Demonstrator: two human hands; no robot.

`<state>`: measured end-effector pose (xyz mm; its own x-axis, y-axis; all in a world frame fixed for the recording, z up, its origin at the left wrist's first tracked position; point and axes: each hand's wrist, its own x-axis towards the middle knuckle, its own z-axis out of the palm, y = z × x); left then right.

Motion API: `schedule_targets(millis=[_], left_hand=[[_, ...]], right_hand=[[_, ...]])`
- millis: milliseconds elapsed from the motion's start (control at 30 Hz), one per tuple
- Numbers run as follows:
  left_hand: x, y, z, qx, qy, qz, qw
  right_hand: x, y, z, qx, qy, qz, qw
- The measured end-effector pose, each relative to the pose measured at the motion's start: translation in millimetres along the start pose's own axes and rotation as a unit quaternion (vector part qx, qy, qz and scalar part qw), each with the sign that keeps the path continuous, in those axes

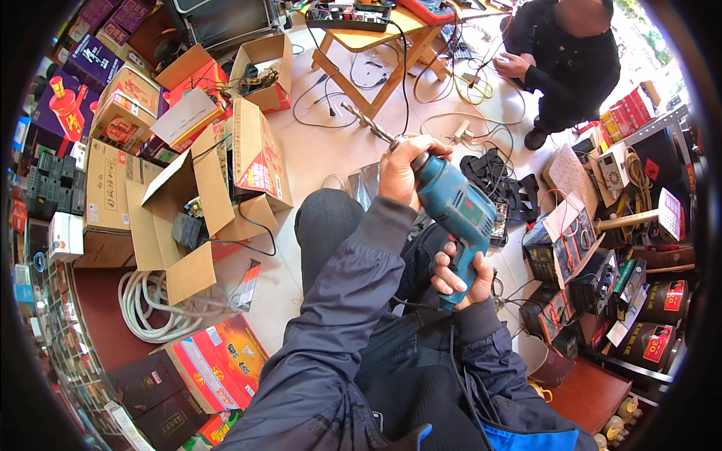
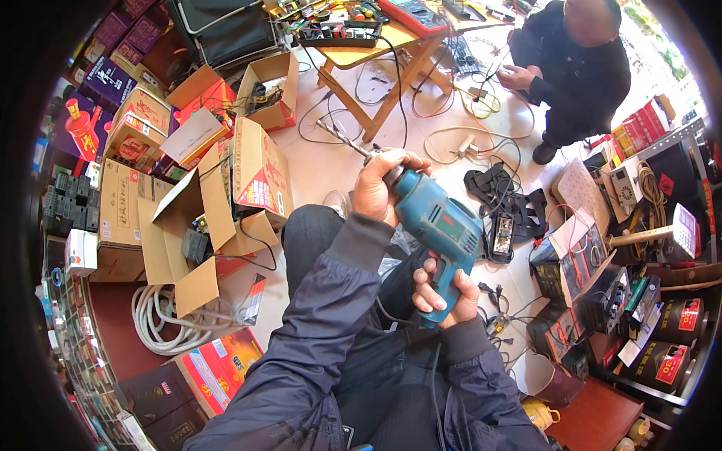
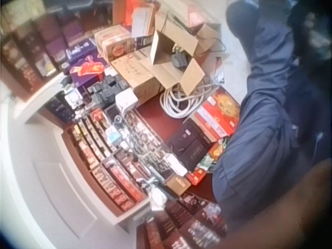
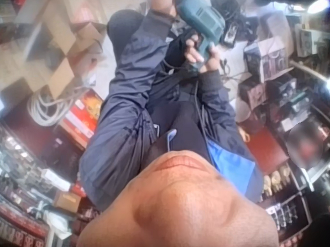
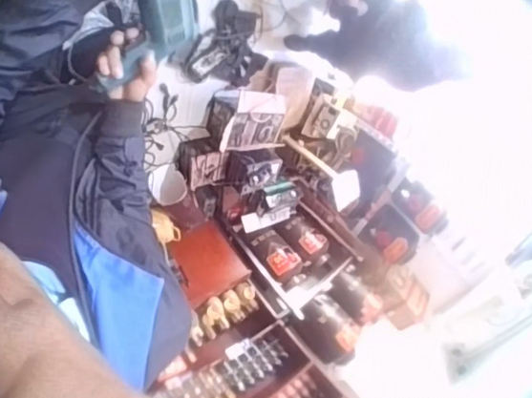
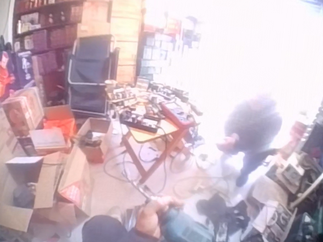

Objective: The person sits on the floor and retrieves a power tool from a plastic bag. They then insert a drill bit into the chuck of a corded drill, tighten it, and test the tool by running it briefly. The person continues to adjust the chuck and test the drill's operation.

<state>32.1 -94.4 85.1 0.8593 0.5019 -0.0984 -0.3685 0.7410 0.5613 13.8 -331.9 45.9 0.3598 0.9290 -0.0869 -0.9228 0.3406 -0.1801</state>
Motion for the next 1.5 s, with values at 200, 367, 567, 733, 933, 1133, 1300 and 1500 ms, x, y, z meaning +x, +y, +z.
schedule_targets(millis=[200,367,567,733,933,1133,1300,1500], left_hand=[[2,-5,-2,-0.008,0.036,0.005,0.999],[2,-6,0,0.002,0.049,0.012,0.999],[9,-17,-16,-0.014,0.022,0.002,1.000],[17,-30,-15,-0.018,-0.041,-0.036,0.998],[2,-24,-2,0.016,0.012,-0.057,0.998],[4,-17,-4,0.019,0.047,-0.055,0.997],[4,-16,-5,0.030,0.070,-0.062,0.995],[1,-13,-8,0.063,0.063,-0.073,0.993]], right_hand=[[2,0,-1,0.015,-0.014,0.004,1.000],[0,0,-1,0.023,0.002,-0.019,1.000],[-1,0,4,0.039,0.029,-0.015,0.999],[2,-11,12,0.012,-0.009,-0.052,0.999],[5,-83,40,-0.092,0.069,-0.188,0.975],[27,-185,62,-0.200,0.132,-0.281,0.929],[43,-230,56,-0.156,0.174,-0.283,0.930],[59,-246,41,-0.163,0.191,-0.286,0.925]])
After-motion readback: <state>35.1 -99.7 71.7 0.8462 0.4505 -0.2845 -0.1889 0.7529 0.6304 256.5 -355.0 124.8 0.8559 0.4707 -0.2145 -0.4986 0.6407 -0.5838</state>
